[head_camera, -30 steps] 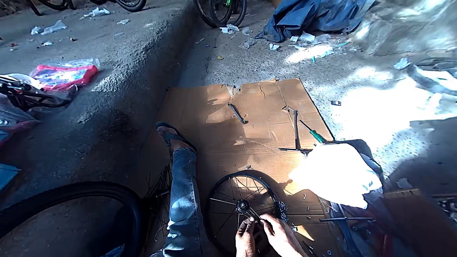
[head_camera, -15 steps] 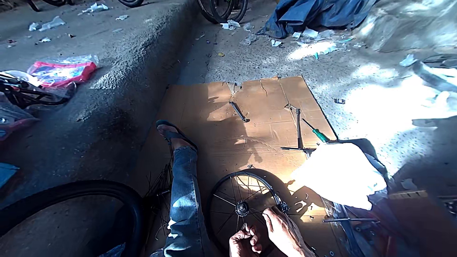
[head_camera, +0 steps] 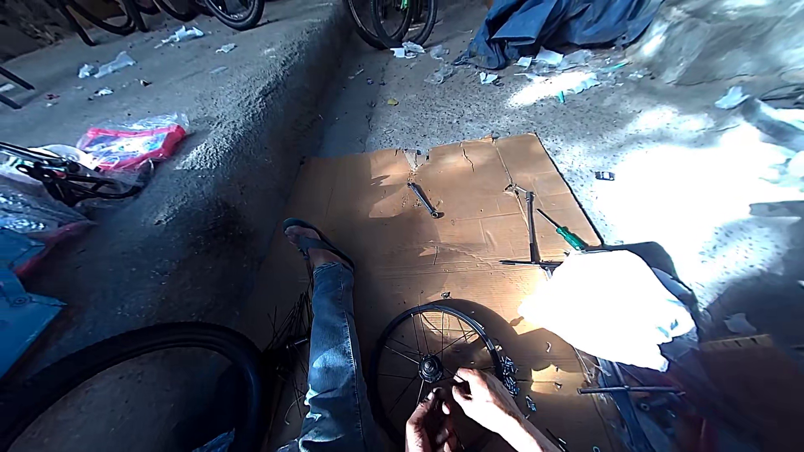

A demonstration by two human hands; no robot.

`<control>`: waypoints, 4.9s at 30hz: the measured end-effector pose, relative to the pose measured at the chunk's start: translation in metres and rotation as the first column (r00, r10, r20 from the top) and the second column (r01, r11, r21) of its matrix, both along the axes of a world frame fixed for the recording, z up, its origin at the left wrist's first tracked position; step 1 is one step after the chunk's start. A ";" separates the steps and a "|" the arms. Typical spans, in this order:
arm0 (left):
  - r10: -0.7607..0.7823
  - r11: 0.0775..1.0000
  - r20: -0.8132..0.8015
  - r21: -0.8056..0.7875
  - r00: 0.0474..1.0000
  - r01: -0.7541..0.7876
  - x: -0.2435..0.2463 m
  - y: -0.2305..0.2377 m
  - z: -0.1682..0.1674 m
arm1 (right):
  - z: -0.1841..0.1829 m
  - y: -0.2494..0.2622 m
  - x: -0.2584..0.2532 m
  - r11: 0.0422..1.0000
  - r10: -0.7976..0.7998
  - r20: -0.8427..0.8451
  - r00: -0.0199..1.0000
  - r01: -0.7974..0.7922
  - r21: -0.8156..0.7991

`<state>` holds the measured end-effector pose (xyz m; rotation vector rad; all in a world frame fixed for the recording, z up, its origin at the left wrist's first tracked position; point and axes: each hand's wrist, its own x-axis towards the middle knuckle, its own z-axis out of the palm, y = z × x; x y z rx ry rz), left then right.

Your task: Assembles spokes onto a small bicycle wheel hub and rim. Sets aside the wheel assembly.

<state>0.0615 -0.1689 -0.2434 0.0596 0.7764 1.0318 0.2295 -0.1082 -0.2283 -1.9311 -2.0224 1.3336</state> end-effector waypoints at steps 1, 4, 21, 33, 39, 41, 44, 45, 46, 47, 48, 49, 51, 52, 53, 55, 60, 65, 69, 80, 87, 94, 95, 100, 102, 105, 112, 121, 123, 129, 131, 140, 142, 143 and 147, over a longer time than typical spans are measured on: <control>-0.010 1.000 -0.073 0.003 0.997 0.010 0.002 0.000 0.001 | 0.008 0.002 0.004 1.000 0.028 0.034 0.999 -0.028 -0.003; -0.006 0.998 -0.312 -0.055 0.950 -0.011 0.016 0.004 0.008 | 0.036 0.006 0.007 0.995 0.032 0.240 0.970 -0.053 0.085; -0.127 0.977 -0.279 -0.203 0.952 0.071 0.042 0.020 0.024 | 0.022 -0.107 0.048 0.993 -0.030 -0.362 0.932 0.070 0.098; -0.167 0.985 -0.485 -0.115 0.858 0.127 0.055 0.010 0.009 | -0.062 -0.059 0.100 0.959 -0.282 0.324 0.903 0.253 0.130; -0.248 0.968 -0.553 -0.175 0.795 0.181 0.055 0.015 0.011 | -0.069 -0.052 0.094 0.959 -0.255 0.357 0.899 0.190 0.208; -0.263 0.964 -0.560 -0.181 0.785 0.194 0.056 0.015 0.010 | -0.067 -0.049 0.094 0.964 -0.248 0.367 0.897 0.189 0.188; -0.265 0.964 -0.562 -0.179 0.783 0.198 0.055 0.015 0.010 | -0.065 -0.050 0.092 0.956 -0.282 0.377 0.882 0.227 0.184; -0.260 0.965 -0.560 -0.173 0.786 0.196 0.055 0.015 0.010 | -0.064 -0.051 0.092 0.954 -0.295 0.367 0.882 0.251 0.165; -0.255 0.967 -0.557 -0.165 0.790 0.196 0.054 0.015 0.010 | -0.063 -0.052 0.091 0.951 -0.307 0.355 0.883 0.269 0.153; -0.252 0.968 -0.555 -0.156 0.793 0.198 0.054 0.014 0.010 | -0.065 -0.054 0.091 0.947 -0.317 0.340 0.885 0.279 0.158; -0.251 0.968 -0.553 -0.152 0.794 0.200 0.054 0.014 0.010 | -0.068 -0.056 0.090 0.944 -0.322 0.329 0.888 0.278 0.174; -0.251 0.968 -0.553 -0.155 0.795 0.199 0.054 0.014 0.012 | -0.072 -0.057 0.088 0.939 -0.329 0.321 0.888 0.273 0.207; -0.253 0.967 -0.550 -0.165 0.796 0.193 0.054 0.014 0.014 | -0.077 -0.058 0.085 0.936 -0.324 0.323 0.889 0.251 0.248; -0.254 0.967 -0.549 -0.166 0.796 0.194 0.053 0.014 0.014 | -0.077 -0.058 0.083 0.937 -0.317 0.328 0.890 0.241 0.253; -0.254 0.967 -0.549 -0.166 0.796 0.195 0.052 0.014 0.014 | -0.076 -0.057 0.080 0.940 -0.308 0.337 0.889 0.231 0.250; -0.248 0.968 -0.551 -0.162 0.797 0.190 0.051 0.014 0.012 | -0.072 -0.053 0.073 0.948 -0.299 0.358 0.884 0.233 0.215; -0.229 0.972 -0.551 -0.172 0.802 0.159 0.051 0.014 0.012 | -0.057 -0.049 0.065 0.973 -0.229 0.421 0.878 0.215 0.081; -0.239 0.970 -0.555 -0.179 0.796 0.166 0.050 0.014 0.012 | -0.062 -0.056 0.073 0.981 -0.187 0.443 0.877 0.148 0.123; -0.257 0.966 -0.553 -0.180 0.793 0.187 0.048 0.015 0.011 | -0.065 -0.061 0.084 0.876 -0.463 0.019 0.886 0.454 0.162; -0.251 0.965 -0.640 -0.106 0.726 0.239 0.047 0.018 0.005 | -0.039 -0.070 0.060 0.308 -0.876 -0.479 -0.046 0.712 -0.631; -0.205 0.976 -0.523 -0.047 0.827 0.212 0.044 0.017 0.021 | -0.009 -0.069 0.037 0.336 -0.800 -0.580 -0.155 0.685 -0.647; -0.198 0.980 -0.505 -0.097 0.840 0.173 0.048 0.016 0.030 | 0.000 -0.072 0.032 0.336 -0.790 -0.597 -0.138 0.718 -0.610; -0.171 0.985 -0.516 -0.091 0.839 0.145 0.052 0.012 0.027 | -0.001 -0.073 0.033 0.332 -0.790 -0.597 -0.139 0.722 -0.607; -0.068 0.997 -0.540 -0.064 0.839 0.040 0.067 0.002 0.011 | -0.016 -0.076 0.042 0.345 -0.782 -0.608 -0.137 0.718 -0.604; -0.080 0.995 -0.515 -0.091 0.853 0.039 0.068 0.005 0.011 | -0.027 -0.078 0.045 0.333 -0.793 -0.589 -0.156 0.698 -0.634; -0.087 0.995 -0.535 -0.096 0.840 0.042 0.069 0.006 0.007 | -0.034 -0.080 0.042 0.320 -0.790 -0.587 -0.179 0.696 -0.643; -0.054 0.997 -0.486 0.015 0.872 0.070 0.066 0.002 0.000 | -0.022 -0.079 0.050 0.421 -0.744 -0.668 -0.023 0.760 -0.495; -0.069 0.998 -0.484 -0.028 0.872 0.063 0.066 0.000 -0.007 | -0.045 -0.098 0.057 0.571 -0.649 -0.693 0.315 0.804 -0.169; -0.065 0.998 -0.470 -0.027 0.880 0.059 0.066 0.000 -0.007 | -0.047 -0.098 0.053 0.527 -0.685 -0.688 0.242 0.816 -0.238; -0.058 0.998 -0.447 -0.004 0.893 0.063 0.066 0.000 -0.006 | -0.042 -0.107 0.046 0.517 -0.698 -0.687 0.202 0.806 -0.288; -0.071 0.997 -0.450 -0.006 0.890 0.076 0.065 0.000 -0.006 | -0.040 -0.109 0.043 0.542 -0.689 -0.684 0.237 0.796 -0.270; -0.068 0.997 -0.444 -0.002 0.894 0.074 0.066 0.000 -0.007 | -0.052 -0.098 0.066 0.734 -0.461 -0.507 0.728 0.634 0.243; -0.065 0.997 -0.446 0.001 0.893 0.073 0.066 -0.001 -0.006 | -0.048 -0.096 0.067 0.751 -0.440 -0.473 0.763 0.601 0.272; -0.065 0.997 -0.449 0.000 0.891 0.073 0.066 -0.001 -0.006 | -0.047 -0.096 0.067 0.754 -0.432 -0.466 0.773 0.592 0.284; -0.068 0.997 -0.461 -0.003 0.885 0.075 0.065 0.000 -0.006 | -0.047 -0.100 0.066 0.761 -0.382 -0.457 0.803 0.554 0.338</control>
